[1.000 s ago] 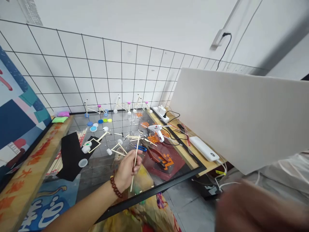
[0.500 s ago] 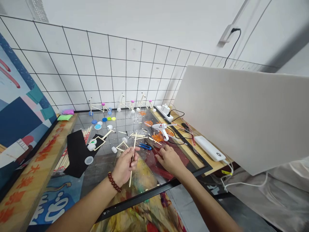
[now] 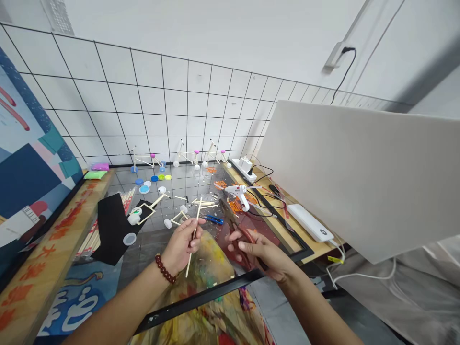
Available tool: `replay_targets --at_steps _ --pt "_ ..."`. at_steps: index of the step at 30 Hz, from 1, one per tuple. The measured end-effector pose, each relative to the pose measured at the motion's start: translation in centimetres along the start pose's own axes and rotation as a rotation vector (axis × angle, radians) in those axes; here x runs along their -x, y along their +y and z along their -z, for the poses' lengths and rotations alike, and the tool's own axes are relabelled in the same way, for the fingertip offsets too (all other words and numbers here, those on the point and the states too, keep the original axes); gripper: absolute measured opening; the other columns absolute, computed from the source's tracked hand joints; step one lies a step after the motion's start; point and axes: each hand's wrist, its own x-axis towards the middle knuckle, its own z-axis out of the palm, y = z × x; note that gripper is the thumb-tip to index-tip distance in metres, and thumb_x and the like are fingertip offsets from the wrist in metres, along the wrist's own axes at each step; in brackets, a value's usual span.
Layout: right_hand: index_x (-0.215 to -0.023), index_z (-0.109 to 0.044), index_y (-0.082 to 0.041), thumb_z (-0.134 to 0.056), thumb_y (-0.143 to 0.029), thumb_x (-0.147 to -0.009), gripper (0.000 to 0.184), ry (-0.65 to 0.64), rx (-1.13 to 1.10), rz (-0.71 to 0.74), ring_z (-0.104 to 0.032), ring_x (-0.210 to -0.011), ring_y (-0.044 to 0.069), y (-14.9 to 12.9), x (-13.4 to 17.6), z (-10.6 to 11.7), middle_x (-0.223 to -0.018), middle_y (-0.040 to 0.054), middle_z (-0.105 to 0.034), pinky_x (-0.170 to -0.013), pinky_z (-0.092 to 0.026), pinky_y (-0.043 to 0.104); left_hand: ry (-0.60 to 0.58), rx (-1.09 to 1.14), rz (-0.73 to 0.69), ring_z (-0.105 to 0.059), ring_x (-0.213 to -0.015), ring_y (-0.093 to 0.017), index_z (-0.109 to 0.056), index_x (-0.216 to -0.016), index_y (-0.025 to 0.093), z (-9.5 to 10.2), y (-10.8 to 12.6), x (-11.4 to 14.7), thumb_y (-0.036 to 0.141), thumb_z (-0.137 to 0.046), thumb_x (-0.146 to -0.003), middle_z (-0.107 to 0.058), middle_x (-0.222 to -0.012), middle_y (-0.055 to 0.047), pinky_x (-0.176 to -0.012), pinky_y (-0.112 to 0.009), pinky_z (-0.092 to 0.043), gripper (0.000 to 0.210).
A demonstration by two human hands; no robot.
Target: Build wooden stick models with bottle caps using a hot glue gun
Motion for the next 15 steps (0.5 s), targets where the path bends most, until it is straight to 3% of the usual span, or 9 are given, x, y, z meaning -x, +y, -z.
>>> replay_targets --at_steps 7,15 --pt "-0.098 -0.075 -0.021 -0.087 -0.043 -0.063 0.043 0.032 0.363 0.000 -0.057 -0.085 0.017 0.3 1.4 0.3 -0.096 0.0025 -0.065 -0.076 -0.044 0.029 -0.023 -0.025 -0.009 -0.034 -0.046 -0.002 -0.065 -0.092 0.010 -0.2 0.2 0.2 0.038 -0.083 -0.069 -0.049 -0.065 0.003 -0.041 -0.014 -0.014 0.040" --pt "-0.103 -0.075 -0.022 -0.084 -0.047 -0.065 0.046 0.014 0.401 -0.019 -0.059 -0.094 0.023 1.1 1.8 0.4 -0.100 0.0042 -0.066 -0.088 -0.046 0.038 -0.034 -0.079 -0.008 -0.037 -0.049 -0.003 -0.067 -0.084 0.010 -0.5 0.1 0.5 0.034 -0.080 -0.070 -0.051 -0.067 0.001 -0.042 -0.015 -0.014 0.032"
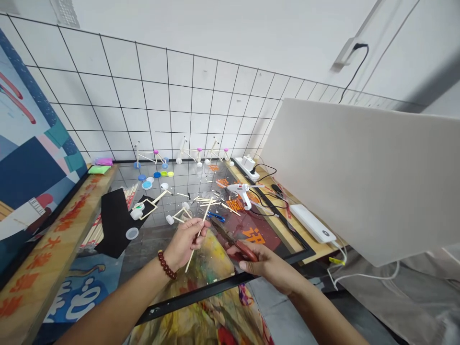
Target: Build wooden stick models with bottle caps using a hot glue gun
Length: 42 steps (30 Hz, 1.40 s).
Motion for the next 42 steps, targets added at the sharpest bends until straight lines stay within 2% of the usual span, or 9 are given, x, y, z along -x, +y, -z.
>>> replay_targets --at_steps 5,13,16,21,25,29,34,38,42 --pt "-0.103 -0.074 -0.022 -0.084 -0.051 -0.064 0.050 0.021 0.000 0.000 -0.060 -0.101 0.027 0.5 -0.2 -0.2 -0.101 0.0059 -0.067 -0.094 -0.045 0.043 -0.007 -0.034 0.039 -0.036 -0.047 -0.002 -0.065 -0.086 0.011 0.1 -0.3 0.0 0.040 -0.081 -0.070 -0.050 -0.068 0.002 -0.041 -0.014 -0.012 0.037" --pt "-0.104 -0.077 -0.021 -0.083 -0.054 -0.066 0.051 0.019 0.152 0.059 -0.046 -0.135 0.035 -0.5 -0.2 -0.6 -0.141 0.0116 -0.054 -0.113 -0.034 0.049 -0.008 -0.064 0.038 -0.035 -0.045 -0.002 -0.063 -0.081 0.011 0.1 -0.8 0.1 0.046 -0.081 -0.069 -0.051 -0.065 0.002 -0.041 -0.014 -0.012 0.042" --pt "-0.104 -0.077 -0.021 -0.084 -0.053 -0.065 0.050 0.005 0.122 0.032 -0.051 -0.128 0.034 -0.2 0.0 -0.6 -0.137 0.0105 -0.057 -0.108 -0.039 0.047 -0.001 -0.087 0.063 -0.033 -0.043 -0.002 -0.062 -0.081 0.013 0.0 -1.3 0.1 0.051 -0.079 -0.070 -0.050 -0.062 0.003 -0.040 -0.015 -0.011 0.043" --pt "-0.109 -0.075 -0.022 -0.085 -0.051 -0.065 0.054 -0.002 -0.004 -0.082 -0.062 -0.096 0.025 0.7 0.8 -0.3 -0.109 0.0070 -0.069 -0.083 -0.050 0.037 0.004 -0.062 0.128 -0.025 -0.039 -0.002 -0.060 -0.084 0.014 -0.1 -1.7 0.2 0.050 -0.075 -0.074 -0.046 -0.055 0.006 -0.040 -0.017 -0.008 0.040" --pt "-0.114 -0.074 -0.023 -0.087 -0.050 -0.063 0.059 0.021 -0.090 -0.132 -0.063 -0.102 0.026 1.1 1.2 -0.4 -0.116 0.0086 -0.069 -0.087 -0.049 0.039 -0.006 0.000 0.151 -0.028 -0.041 -0.002 -0.060 -0.086 0.013 -0.3 -1.5 0.2 0.043 -0.076 -0.074 -0.047 -0.057 0.005 -0.041 -0.017 -0.008 0.036" --pt "-0.115 -0.075 -0.027 -0.088 -0.052 -0.062 0.060 0.003 -0.107 -0.099 -0.056 -0.123 0.032 1.2 1.2 -0.4 -0.136 0.0090 -0.061 -0.107 -0.040 0.049 -0.006 -0.021 0.145 -0.028 -0.042 -0.002 -0.059 -0.084 0.013 -0.4 -1.6 0.2 0.045 -0.077 -0.070 -0.047 -0.057 0.005 -0.041 -0.018 -0.008 0.040" --pt "-0.119 -0.074 -0.028 -0.088 -0.053 -0.063 0.063 0.007 -0.059 -0.076 -0.026 -0.151 0.034 0.8 1.6 -0.4 -0.152 0.0088 -0.049 -0.121 -0.021 0.053 0.005 -0.065 0.100 -0.027 -0.042 -0.002 -0.056 -0.083 0.015 -1.0 -2.6 0.8 0.059 -0.079 -0.064 -0.048 -0.055 0.005 -0.041 -0.018 -0.008 0.053" --pt "-0.121 -0.073 -0.030 -0.088 -0.052 -0.064 0.063 -0.014 -0.033 -0.096 -0.028 -0.150 0.035 0.9 2.1 -0.1 -0.153 0.0088 -0.049 -0.123 -0.013 0.055 -0.010 -0.062 0.160 -0.029 -0.040 -0.002 -0.048 -0.072 0.017 -1.4 -3.4 1.3 0.063 -0.082 -0.058 -0.050 -0.055 0.005 -0.040 -0.018 -0.007 0.059" --pt "-0.124 -0.072 -0.031 -0.087 -0.050 -0.067 0.062 -0.010 -0.051 -0.122 -0.029 -0.150 0.033 1.7 2.5 0.4 -0.153 0.0083 -0.050 -0.123 -0.017 0.052 0.003 -0.036 0.150 -0.025 -0.040 0.000 -0.043 -0.067 0.018 -1.3 -3.3 1.2 0.064 -0.084 -0.054 -0.048 -0.053 0.006 -0.040 -0.018 -0.007 0.063"
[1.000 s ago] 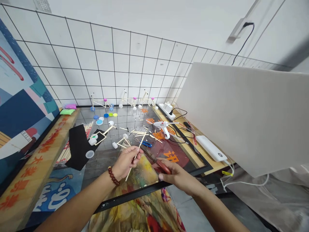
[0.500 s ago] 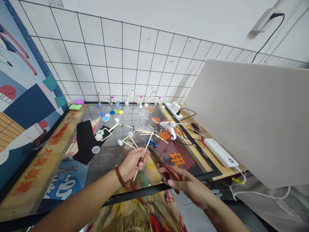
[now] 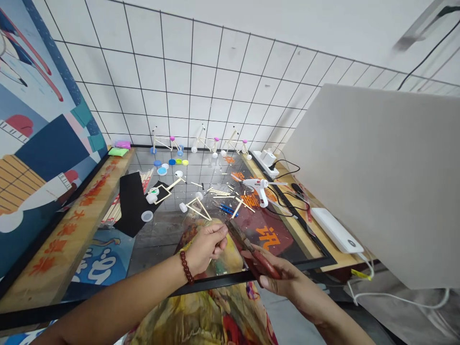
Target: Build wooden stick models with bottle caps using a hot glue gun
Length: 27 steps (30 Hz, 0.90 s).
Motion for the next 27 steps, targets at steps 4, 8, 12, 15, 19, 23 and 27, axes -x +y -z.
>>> replay_targets --at_steps 4,8,12,15,19,23,27 --pt "-0.122 -0.072 -0.030 -0.089 -0.051 -0.064 0.064 0.025 -0.039 -0.007 -0.040 -0.144 0.036 0.0 0.1 0.1 -0.153 0.0093 -0.050 -0.121 -0.022 0.054 0.043 0.085 -0.017 -0.027 -0.042 -0.001 -0.050 -0.078 0.017 0.1 0.8 -0.1 0.057 -0.088 -0.052 -0.047 -0.054 0.007 -0.041 -0.016 -0.007 0.062" --pt "-0.120 -0.073 -0.028 -0.088 -0.055 -0.062 0.066 0.046 -0.007 0.011 -0.040 -0.143 0.038 -0.9 0.1 -0.3 -0.155 0.0100 -0.047 -0.119 -0.025 0.056 0.008 0.054 -0.021 -0.028 -0.043 -0.001 -0.057 -0.085 0.013 0.2 1.3 0.1 0.055 -0.085 -0.057 -0.047 -0.056 0.006 -0.041 -0.016 -0.008 0.058" --pt "-0.127 -0.070 -0.027 -0.083 -0.058 -0.068 0.067 0.032 0.111 0.068 -0.035 -0.147 0.036 -1.5 0.2 -0.3 -0.157 0.0096 -0.043 -0.119 -0.027 0.055 -0.013 0.021 -0.028 -0.027 -0.042 -0.001 -0.059 -0.084 0.012 0.2 1.2 0.1 0.056 -0.083 -0.060 -0.048 -0.056 0.006 -0.041 -0.017 -0.008 0.056" --pt "-0.132 -0.066 -0.028 -0.077 -0.060 -0.075 0.066 -0.007 0.253 0.134 -0.033 -0.148 0.033 -1.7 0.2 -0.1 -0.152 0.0106 -0.049 -0.120 -0.025 0.054 -0.015 0.011 -0.031 -0.027 -0.042 -0.001 -0.059 -0.082 0.012 0.2 1.1 0.1 0.056 -0.082 -0.062 -0.048 -0.055 0.006 -0.041 -0.017 -0.008 0.054" --pt "-0.131 -0.067 -0.026 -0.073 -0.061 -0.078 0.064 0.012 0.378 0.170 -0.030 -0.149 0.034 -2.0 0.2 0.1 -0.153 0.0120 -0.046 -0.121 -0.023 0.054 -0.011 0.020 -0.046 -0.027 -0.042 -0.001 -0.060 -0.083 0.012 0.2 1.1 0.2 0.055 -0.082 -0.062 -0.047 -0.055 0.005 -0.041 -0.017 -0.008 0.052" --pt "-0.131 -0.067 -0.024 -0.071 -0.057 -0.081 0.059 0.008 0.476 0.165 -0.026 -0.151 0.035 -2.4 0.0 0.0 -0.156 0.0139 -0.042 -0.120 -0.022 0.056 -0.023 -0.001 -0.042 -0.028 -0.042 -0.001 -0.062 -0.081 0.011 0.2 0.8 0.2 0.055 -0.081 -0.063 -0.048 -0.056 0.005 -0.041 -0.017 -0.009 0.051" --pt "-0.124 -0.070 -0.022 -0.069 -0.044 -0.084 0.046 0.010 0.542 0.207 -0.034 -0.147 0.034 -2.5 -0.2 -0.2 -0.149 0.0143 -0.049 -0.118 -0.028 0.053 -0.022 -0.032 -0.038 -0.027 -0.042 -0.001 -0.062 -0.078 0.011 0.2 0.8 0.1 0.056 -0.081 -0.064 -0.048 -0.056 0.004 -0.041 -0.017 -0.009 0.051"
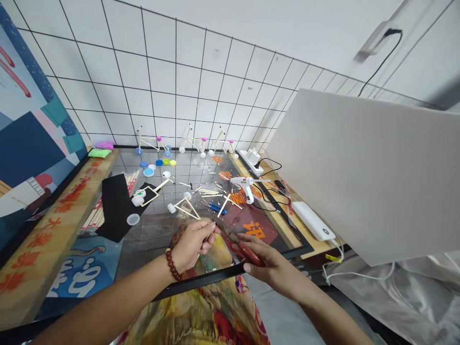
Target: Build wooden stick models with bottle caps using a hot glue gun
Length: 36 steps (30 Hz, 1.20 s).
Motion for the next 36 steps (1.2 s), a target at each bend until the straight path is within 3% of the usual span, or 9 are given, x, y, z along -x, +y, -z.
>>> replay_targets --at_steps 4,10,15,23,30,33,36 --pt "-0.115 -0.069 -0.018 -0.066 -0.032 -0.084 0.034 0.051 0.044 0.028 -0.052 -0.128 0.031 -0.2 -0.1 -0.2 -0.133 0.0130 -0.060 -0.108 -0.041 0.045 0.012 0.002 -0.002 -0.026 -0.042 -0.001 -0.062 -0.078 0.010 0.0 0.1 0.0 0.056 -0.082 -0.062 -0.047 -0.056 0.005 -0.041 -0.017 -0.008 0.053" --pt "-0.087 -0.061 -0.019 -0.059 -0.020 -0.084 0.003 0.031 0.162 0.056 -0.057 -0.107 0.023 -1.2 -0.3 -0.1 -0.110 0.0072 -0.061 -0.096 -0.043 0.036 0.013 0.011 0.013 -0.027 -0.042 -0.001 -0.062 -0.078 0.010 0.1 0.1 -0.1 0.055 -0.082 -0.061 -0.048 -0.056 0.004 -0.041 -0.018 -0.008 0.052" --pt "-0.077 -0.050 -0.020 -0.054 -0.015 -0.085 0.010 0.022 0.194 0.052 -0.055 -0.095 0.019 -1.3 -0.5 -0.2 -0.100 0.0045 -0.057 -0.087 -0.044 0.032 0.007 0.001 0.018 -0.025 -0.042 -0.001 -0.061 -0.078 0.011 0.2 0.0 -0.2 0.055 -0.081 -0.062 -0.047 -0.056 0.005 -0.041 -0.018 -0.007 0.051" --pt "-0.086 -0.059 -0.020 -0.058 -0.019 -0.087 0.002 -0.019 0.154 0.077 -0.056 -0.101 0.022 -0.9 -0.4 0.1 -0.107 0.0063 -0.060 -0.092 -0.045 0.035 -0.021 -0.021 0.019 -0.023 -0.039 -0.001 -0.061 -0.077 0.012 0.3 0.2 -0.1 0.052 -0.078 -0.066 -0.045 -0.054 0.006 -0.040 -0.019 -0.007 0.045" --pt "-0.081 -0.050 -0.022 -0.057 -0.023 -0.088 0.010 0.075 0.295 0.075 -0.056 -0.087 0.019 -0.8 -0.6 -0.5 -0.094 0.0041 -0.059 -0.080 -0.047 0.032 -0.009 -0.023 0.034 -0.023 -0.039 -0.001 -0.060 -0.080 0.012 0.4 -0.2 -0.4 0.052 -0.078 -0.068 -0.045 -0.054 0.006 -0.040 -0.019 -0.007 0.045" --pt "-0.097 -0.050 -0.022 -0.058 -0.022 -0.087 0.013 0.141 0.312 0.057 -0.059 -0.083 0.019 -0.2 -0.7 -0.8 -0.094 0.0038 -0.063 -0.077 -0.048 0.032 -0.016 -0.018 0.040 -0.022 -0.040 -0.001 -0.059 -0.079 0.012 0.5 -0.3 -0.5 0.052 -0.078 -0.068 -0.045 -0.053 0.006 -0.040 -0.018 -0.007 0.045" --pt "-0.121 -0.049 -0.020 -0.056 -0.022 -0.088 0.033 0.120 0.278 0.075 -0.065 -0.100 0.023 0.1 -0.7 -0.7 -0.112 0.0098 -0.067 -0.087 -0.051 0.035 -0.025 0.017 0.064 -0.027 -0.041 -0.001 -0.060 -0.079 0.012 0.5 -0.2 -0.4 0.050 -0.082 -0.064 -0.048 -0.056 0.005 -0.039 -0.016 -0.010 0.047"
